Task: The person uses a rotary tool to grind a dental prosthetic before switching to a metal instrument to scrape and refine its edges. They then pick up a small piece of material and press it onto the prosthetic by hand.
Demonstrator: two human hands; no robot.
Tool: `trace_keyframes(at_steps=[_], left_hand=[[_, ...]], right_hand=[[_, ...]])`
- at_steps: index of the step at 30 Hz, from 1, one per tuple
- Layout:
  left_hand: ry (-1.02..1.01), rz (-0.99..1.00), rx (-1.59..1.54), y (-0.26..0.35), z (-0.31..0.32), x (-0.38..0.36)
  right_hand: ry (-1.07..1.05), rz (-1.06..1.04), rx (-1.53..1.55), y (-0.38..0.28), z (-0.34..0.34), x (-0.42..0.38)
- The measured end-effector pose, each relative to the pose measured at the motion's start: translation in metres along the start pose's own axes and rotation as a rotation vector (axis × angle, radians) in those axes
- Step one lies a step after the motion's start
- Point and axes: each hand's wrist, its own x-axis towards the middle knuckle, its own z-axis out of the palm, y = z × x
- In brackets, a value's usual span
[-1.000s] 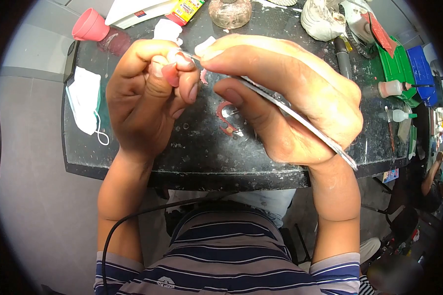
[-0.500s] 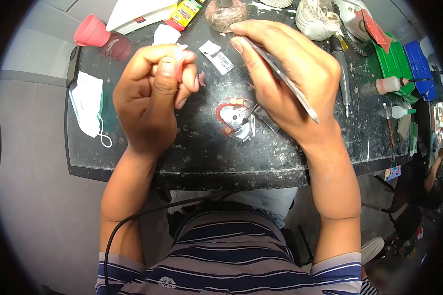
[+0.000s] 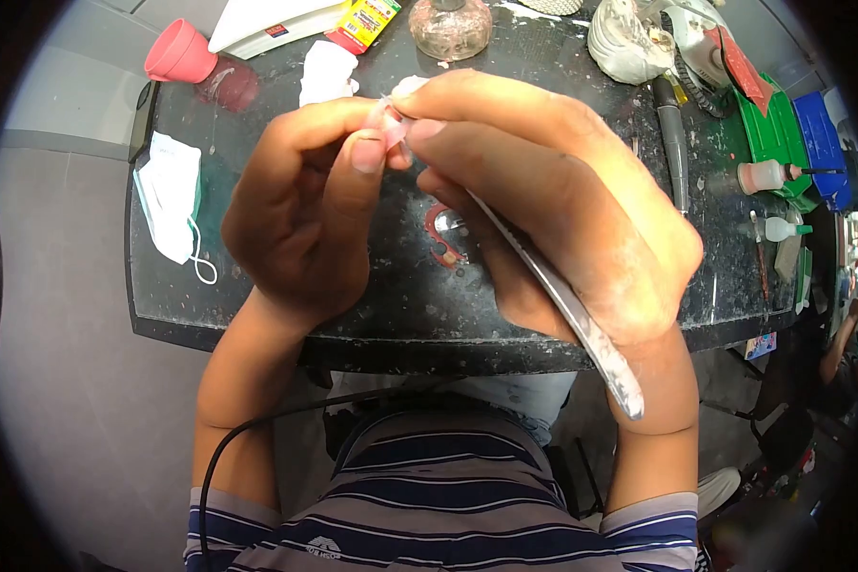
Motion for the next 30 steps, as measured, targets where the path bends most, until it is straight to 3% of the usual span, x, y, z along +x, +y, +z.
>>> trace_keyframes(at_steps=[2,5,23,26,30], left_hand=[[0.006,0.05,0.04,-0.004,0.003,0.0],[0.193,0.166,0.043,-0.012,0.011,0.003],[0.159,0.255,0.252,-0.008,0.003,0.006],[0.065,0.267,0.3,-0.007,-0.003,0.006],[0.066,0.232,0.267,-0.005,-0.003,0.005]], right_hand=[[-0.001,0.006,-0.012,-0.003,0.0,0.0],[-0.019,0.037,-0.008,-0.006,0.0,0.001],[-0.047,0.166,-0.012,-0.013,0.002,-0.003],[-0.123,0.128,-0.146,0.004,-0.002,-0.002],[-0.026,-0.005,-0.248,0.022,-0.001,0.0]])
